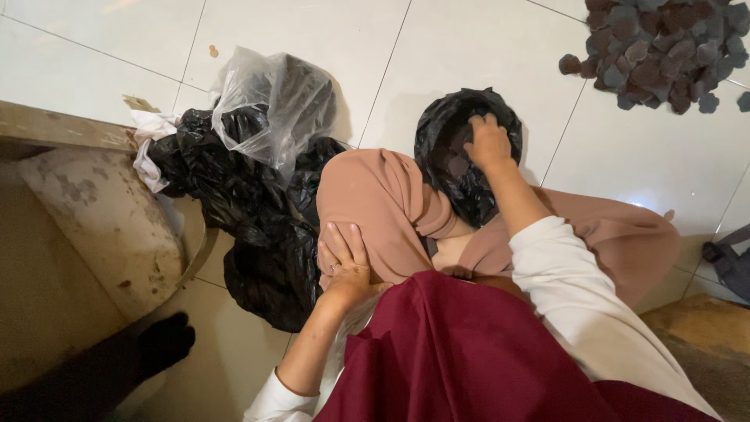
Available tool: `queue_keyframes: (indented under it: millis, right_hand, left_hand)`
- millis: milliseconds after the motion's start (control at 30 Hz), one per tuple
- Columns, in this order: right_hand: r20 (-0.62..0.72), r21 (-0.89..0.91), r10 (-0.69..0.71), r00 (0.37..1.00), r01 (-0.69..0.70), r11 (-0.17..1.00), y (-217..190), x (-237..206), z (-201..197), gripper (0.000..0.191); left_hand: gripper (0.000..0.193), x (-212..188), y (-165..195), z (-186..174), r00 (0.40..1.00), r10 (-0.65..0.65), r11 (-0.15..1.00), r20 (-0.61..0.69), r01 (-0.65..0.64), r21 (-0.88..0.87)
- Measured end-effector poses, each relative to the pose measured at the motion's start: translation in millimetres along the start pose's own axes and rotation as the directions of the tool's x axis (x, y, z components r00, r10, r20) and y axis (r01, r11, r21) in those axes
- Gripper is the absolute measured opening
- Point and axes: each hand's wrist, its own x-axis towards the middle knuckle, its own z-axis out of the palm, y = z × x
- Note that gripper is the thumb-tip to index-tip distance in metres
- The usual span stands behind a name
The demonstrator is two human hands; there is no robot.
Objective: The person sits on the floor and sorts small dark pieces from a black plastic bag, picking pieces up one at a time, turning and feeling them with both hands, and placing them back into the bag or onto a pile of pieces on the floor.
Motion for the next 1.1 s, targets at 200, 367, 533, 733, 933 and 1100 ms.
queue_keyframes:
  millis: [200,367,533,733,933,1100]
  right_hand:
    - [0.021,0.116,-0.005,1.0,0.003,0.993,3,0,2,0.025]
    - [0.005,0.258,0.059,0.998,-0.059,0.964,4,2,-6,0.039]
    - [0.008,0.137,-0.012,1.0,0.01,0.991,-14,-7,-12,0.051]
    - [-0.012,0.233,0.096,0.995,-0.09,0.968,2,1,-4,0.032]
    - [-0.08,0.188,-0.028,0.996,0.043,0.981,8,7,-5,0.038]
    - [-0.061,0.149,-0.002,0.998,0.011,0.989,-14,-4,-7,0.047]
  left_hand:
    - [0.152,2,1,3,0.995,0.048,0.999,-0.085,-0.047,0.012]
    - [0.147,-4,8,-7,0.998,-0.054,0.999,0.039,0.053,0.007]
    - [0.148,-6,10,-10,1.0,-0.023,1.0,0.013,0.023,-0.002]
    - [0.152,0,1,0,0.998,0.039,0.999,-0.054,-0.038,0.005]
    - [0.153,5,-4,8,0.998,0.047,0.999,-0.047,-0.047,-0.001]
    - [0.153,8,-6,10,0.999,0.033,0.999,-0.033,-0.034,-0.006]
